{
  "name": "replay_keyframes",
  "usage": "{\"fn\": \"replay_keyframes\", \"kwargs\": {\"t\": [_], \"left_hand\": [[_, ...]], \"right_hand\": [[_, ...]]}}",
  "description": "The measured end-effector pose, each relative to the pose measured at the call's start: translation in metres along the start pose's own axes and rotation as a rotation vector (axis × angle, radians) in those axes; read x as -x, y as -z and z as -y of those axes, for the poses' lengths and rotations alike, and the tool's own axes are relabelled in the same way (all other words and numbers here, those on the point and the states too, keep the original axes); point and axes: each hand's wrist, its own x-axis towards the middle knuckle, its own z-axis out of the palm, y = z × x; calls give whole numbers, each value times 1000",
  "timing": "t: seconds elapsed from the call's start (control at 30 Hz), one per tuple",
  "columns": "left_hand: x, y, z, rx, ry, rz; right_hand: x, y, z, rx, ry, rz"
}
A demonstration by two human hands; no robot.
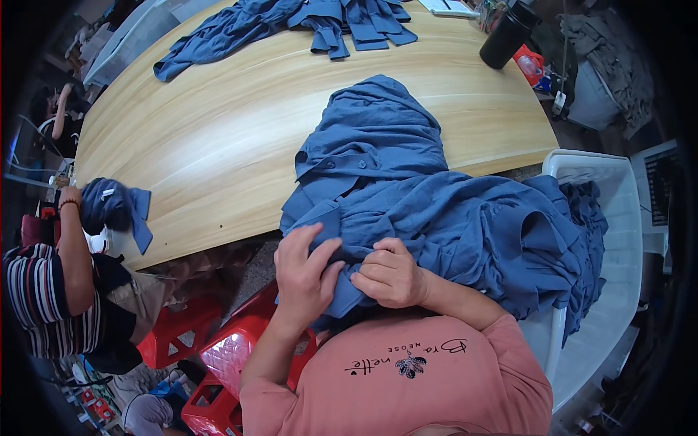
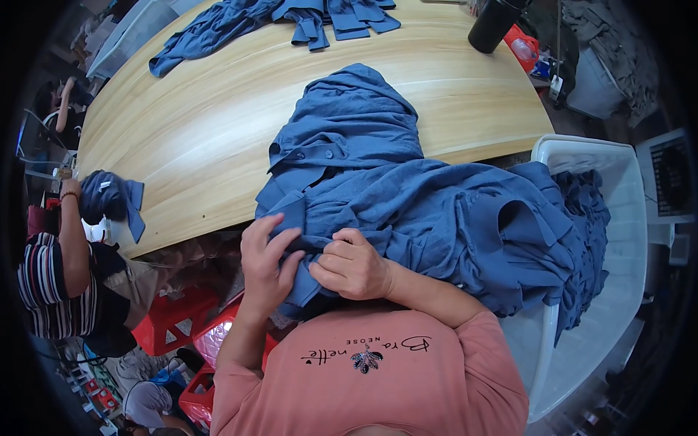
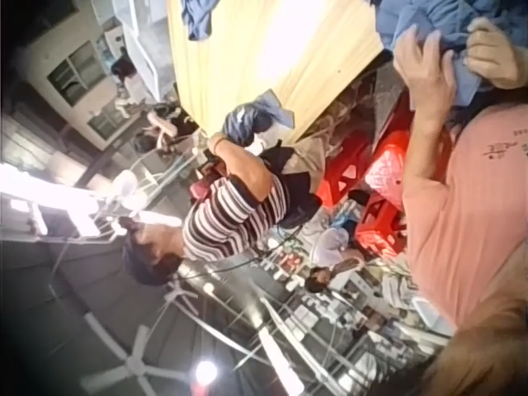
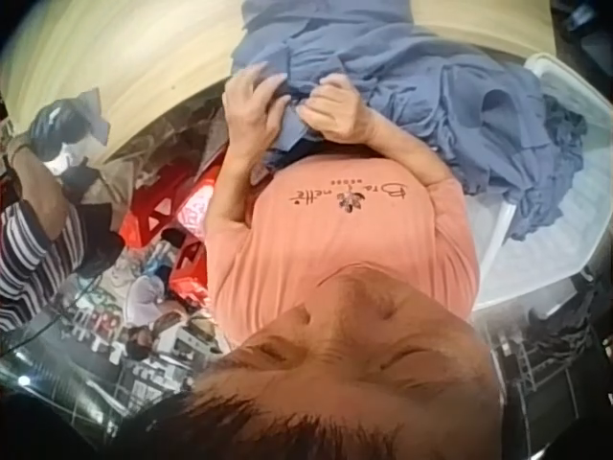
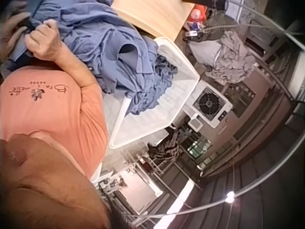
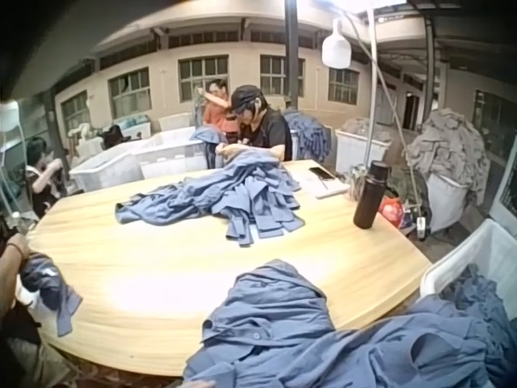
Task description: Folding and inspecting blue garments at a work table in a factory.
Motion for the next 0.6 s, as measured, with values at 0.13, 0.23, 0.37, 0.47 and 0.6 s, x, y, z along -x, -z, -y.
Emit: {"fn": "replay_keyframes", "kwargs": {"t": [0.13,0.23,0.37,0.47,0.6], "left_hand": [[-3,-7,17,-92,50,176],[-3,-4,24,202,164,264],[-1,-8,19,148,167,295],[0,-11,23,82,113,341],[4,-12,25,189,186,400]], "right_hand": [[5,2,0,26,-17,7],[5,1,-3,27,-39,8],[6,3,-2,30,-70,5],[8,2,-4,29,-79,6],[7,1,-4,49,-67,2]]}}
